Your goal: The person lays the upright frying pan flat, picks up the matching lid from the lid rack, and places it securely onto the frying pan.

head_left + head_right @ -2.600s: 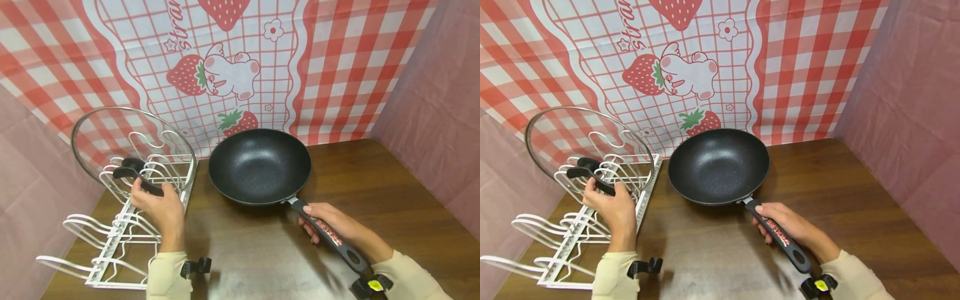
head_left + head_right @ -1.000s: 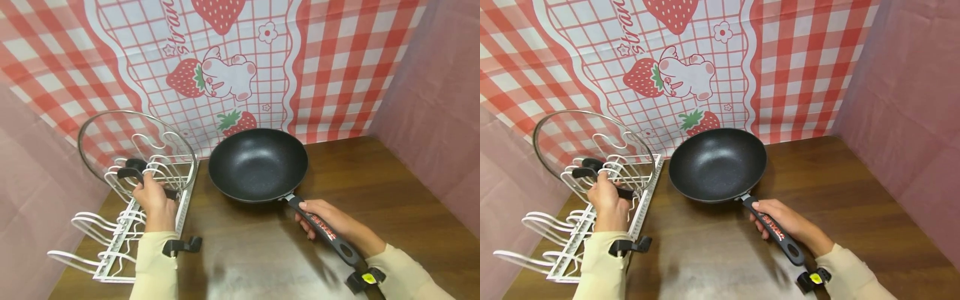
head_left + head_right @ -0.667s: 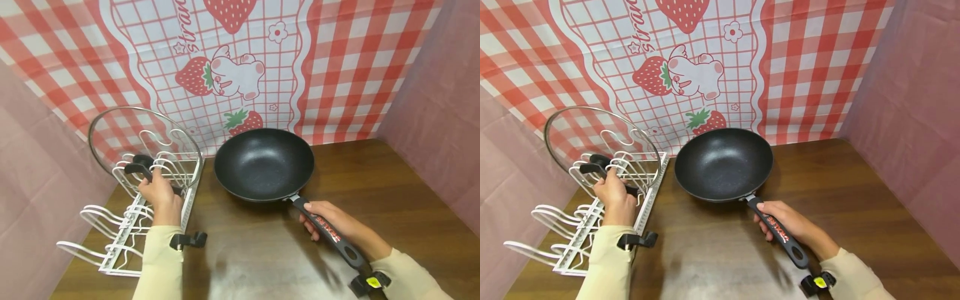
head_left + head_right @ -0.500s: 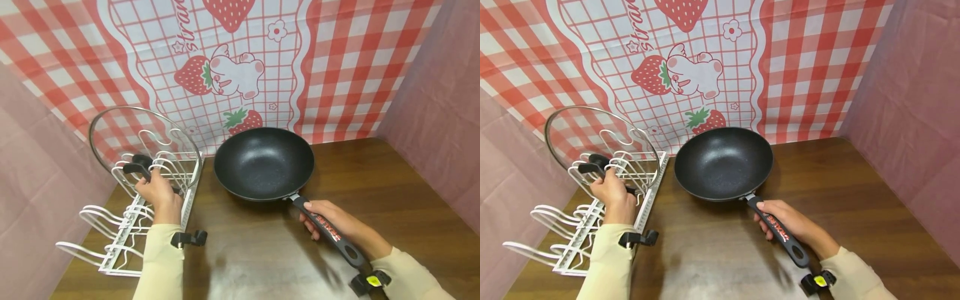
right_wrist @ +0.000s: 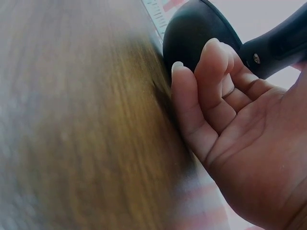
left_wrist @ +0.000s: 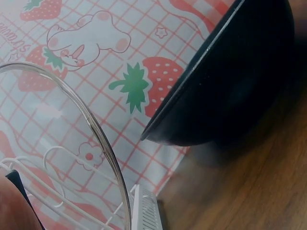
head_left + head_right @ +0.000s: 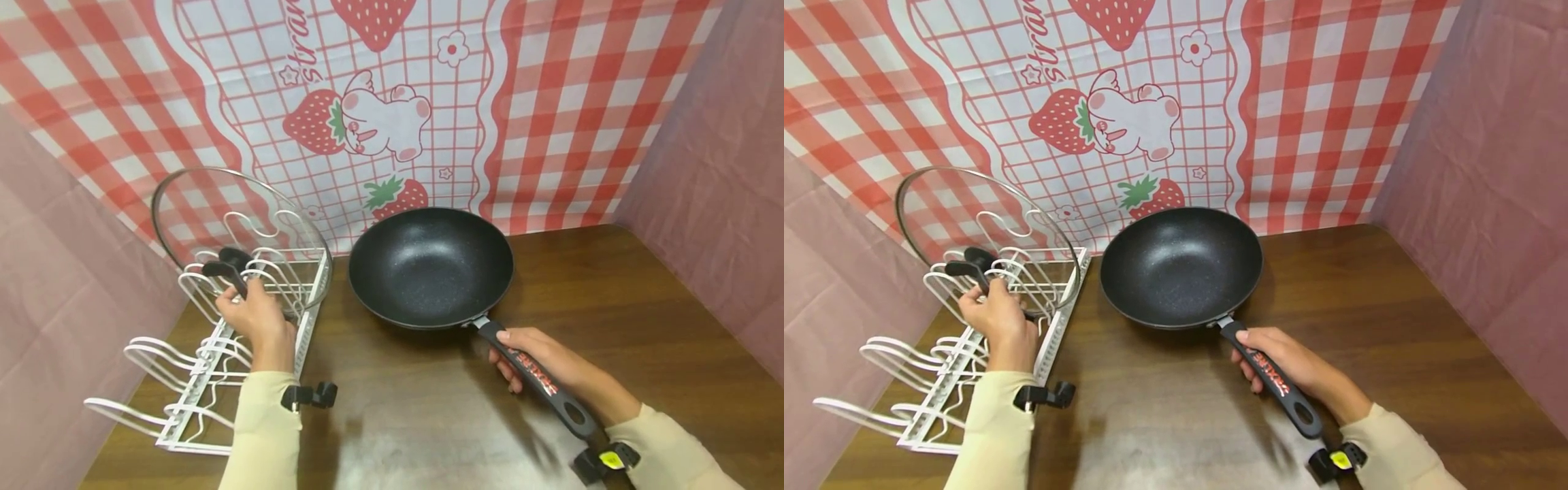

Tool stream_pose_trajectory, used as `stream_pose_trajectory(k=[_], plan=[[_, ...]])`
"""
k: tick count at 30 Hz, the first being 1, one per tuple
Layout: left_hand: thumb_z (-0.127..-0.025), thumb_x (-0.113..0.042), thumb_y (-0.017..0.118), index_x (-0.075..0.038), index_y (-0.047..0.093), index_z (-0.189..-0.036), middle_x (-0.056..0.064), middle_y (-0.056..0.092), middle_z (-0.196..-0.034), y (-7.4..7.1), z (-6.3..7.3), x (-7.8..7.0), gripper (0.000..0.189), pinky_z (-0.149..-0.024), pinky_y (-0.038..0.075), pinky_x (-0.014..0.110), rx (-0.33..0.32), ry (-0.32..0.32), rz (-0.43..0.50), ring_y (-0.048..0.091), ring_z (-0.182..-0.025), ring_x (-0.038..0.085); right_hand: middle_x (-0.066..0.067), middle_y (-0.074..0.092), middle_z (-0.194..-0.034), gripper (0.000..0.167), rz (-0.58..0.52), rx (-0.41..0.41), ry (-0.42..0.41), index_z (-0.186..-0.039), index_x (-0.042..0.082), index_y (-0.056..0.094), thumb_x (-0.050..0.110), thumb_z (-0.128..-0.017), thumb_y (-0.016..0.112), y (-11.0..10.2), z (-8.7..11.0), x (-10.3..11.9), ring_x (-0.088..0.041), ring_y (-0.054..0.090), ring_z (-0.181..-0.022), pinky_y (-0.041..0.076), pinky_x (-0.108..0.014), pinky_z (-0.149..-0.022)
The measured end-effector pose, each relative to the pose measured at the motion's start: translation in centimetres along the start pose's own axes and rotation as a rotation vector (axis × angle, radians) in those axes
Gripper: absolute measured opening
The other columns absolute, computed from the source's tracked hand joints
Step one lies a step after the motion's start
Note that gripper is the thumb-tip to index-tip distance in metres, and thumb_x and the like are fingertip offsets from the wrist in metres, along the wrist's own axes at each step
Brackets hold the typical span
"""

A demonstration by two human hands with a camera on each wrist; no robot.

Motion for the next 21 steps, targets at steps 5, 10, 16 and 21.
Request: stream_pose_trajectory(k=[5, 10, 16, 21], plan=[[-0.089, 0.004, 0.057, -0.010, 0.048, -0.104, 0.005, 0.052, -0.126, -0.01, 0.03, 0.03, 0.022, -0.070, 0.046, 0.023, -0.004, 0.014, -0.013, 0.053, -0.090, 0.015, -0.012, 0.061, -0.076, 0.047, 0.005, -0.004, 0.002, -0.103, -0.021, 0.053, 0.021, -0.110, 0.033, -0.08, 0.03, 0.01, -0.018, 0.064, -0.060, 0.058, -0.037, -0.057], [-0.090, 0.004, 0.056, -0.009, 0.048, -0.107, 0.004, 0.052, -0.132, 0.06, 0.06, 0.01, 0.023, -0.084, 0.047, 0.025, 0.007, 0.014, -0.009, 0.054, -0.107, 0.016, -0.011, 0.060, -0.075, 0.047, 0.003, -0.006, 0.003, -0.103, -0.022, 0.052, 0.021, -0.109, 0.034, -0.15, 0.06, 0.05, -0.017, 0.064, -0.059, 0.057, -0.035, -0.056], [-0.090, 0.008, 0.053, -0.009, 0.047, -0.105, 0.005, 0.052, -0.136, -0.13, 0.30, -0.21, 0.024, -0.089, 0.047, 0.028, 0.016, 0.036, 0.003, 0.054, -0.114, 0.019, -0.011, 0.061, -0.075, 0.047, -0.007, 0.007, 0.004, -0.103, -0.025, 0.047, 0.020, -0.109, 0.034, -0.06, 0.14, -0.17, -0.016, 0.064, -0.060, 0.057, -0.032, -0.057], [-0.090, 0.009, 0.052, -0.007, 0.045, -0.109, 0.008, 0.051, -0.137, 0.24, 0.58, -0.36, 0.026, -0.090, 0.048, 0.027, 0.024, 0.029, 0.018, 0.054, -0.117, 0.020, -0.011, 0.061, -0.075, 0.048, -0.010, 0.001, -0.006, -0.103, -0.025, 0.046, 0.021, -0.109, 0.034, -0.17, 0.24, -0.24, -0.016, 0.064, -0.060, 0.057, -0.032, -0.056]])
Point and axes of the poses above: each hand's wrist, its own z-axis away from the middle knuckle, its own y-axis out of the palm, x = y × z, the point moved 4 cm from there along -z, towards the middle knuckle
